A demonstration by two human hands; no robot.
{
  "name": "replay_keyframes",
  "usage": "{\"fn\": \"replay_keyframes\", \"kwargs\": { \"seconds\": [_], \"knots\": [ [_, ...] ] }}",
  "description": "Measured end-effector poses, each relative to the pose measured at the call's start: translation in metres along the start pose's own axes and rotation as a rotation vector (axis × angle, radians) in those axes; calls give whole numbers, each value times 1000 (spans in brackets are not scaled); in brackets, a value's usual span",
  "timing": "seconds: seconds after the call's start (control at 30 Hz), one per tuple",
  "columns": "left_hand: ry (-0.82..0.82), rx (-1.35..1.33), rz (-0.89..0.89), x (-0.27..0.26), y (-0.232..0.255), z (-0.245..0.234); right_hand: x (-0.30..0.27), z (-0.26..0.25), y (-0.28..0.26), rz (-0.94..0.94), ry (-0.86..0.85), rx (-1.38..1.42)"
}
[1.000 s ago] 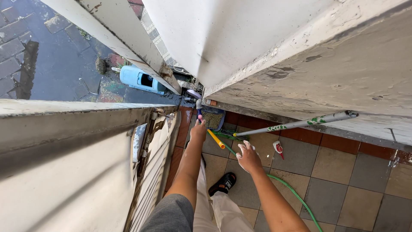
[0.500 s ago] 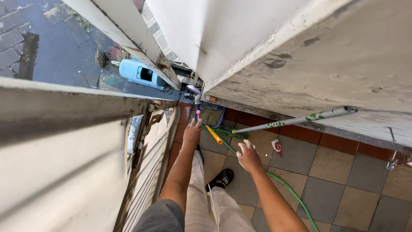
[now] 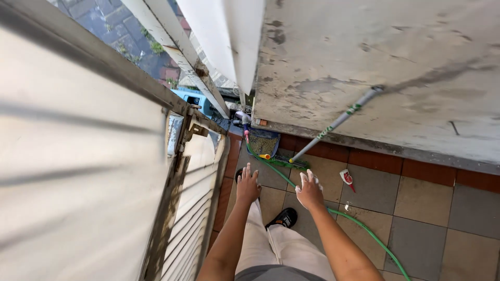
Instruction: Washing a motorcycle using a sponge, soap, and a water hose for rinsing.
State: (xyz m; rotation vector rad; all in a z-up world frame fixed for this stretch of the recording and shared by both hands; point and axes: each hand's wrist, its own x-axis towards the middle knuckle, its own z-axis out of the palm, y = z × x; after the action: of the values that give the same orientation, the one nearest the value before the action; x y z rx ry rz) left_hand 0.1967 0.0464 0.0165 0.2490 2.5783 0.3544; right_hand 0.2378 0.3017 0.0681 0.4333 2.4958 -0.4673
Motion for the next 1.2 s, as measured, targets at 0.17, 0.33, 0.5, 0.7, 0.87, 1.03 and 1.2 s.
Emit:
{"fn": "replay_keyframes", "kwargs": {
  "seconds": [0.17,0.33,0.5,0.7,0.87,1.03,1.2],
  "knots": [
    [53,-35,83,-54,47,-16,-46,-23,39,-55,171,-9],
    [34,-27,174,-76,121,-17,-101,-52,99,-34,270,-67],
    [51,-44,374,-86,207,-20,-163,-78,161,37,401,-95],
    [-15,-26,611,-102,302,-14,-251,-94,231,306,508,51],
    [-90,55,838,-120,365,-12,-320,-76,279,581,591,137],
    [-184,141,1053,-133,410,-11,-387,-51,297,882,588,290],
    [-290,240,1211,-147,436,-4,-447,-14,277,1140,625,408]
  ]
}}
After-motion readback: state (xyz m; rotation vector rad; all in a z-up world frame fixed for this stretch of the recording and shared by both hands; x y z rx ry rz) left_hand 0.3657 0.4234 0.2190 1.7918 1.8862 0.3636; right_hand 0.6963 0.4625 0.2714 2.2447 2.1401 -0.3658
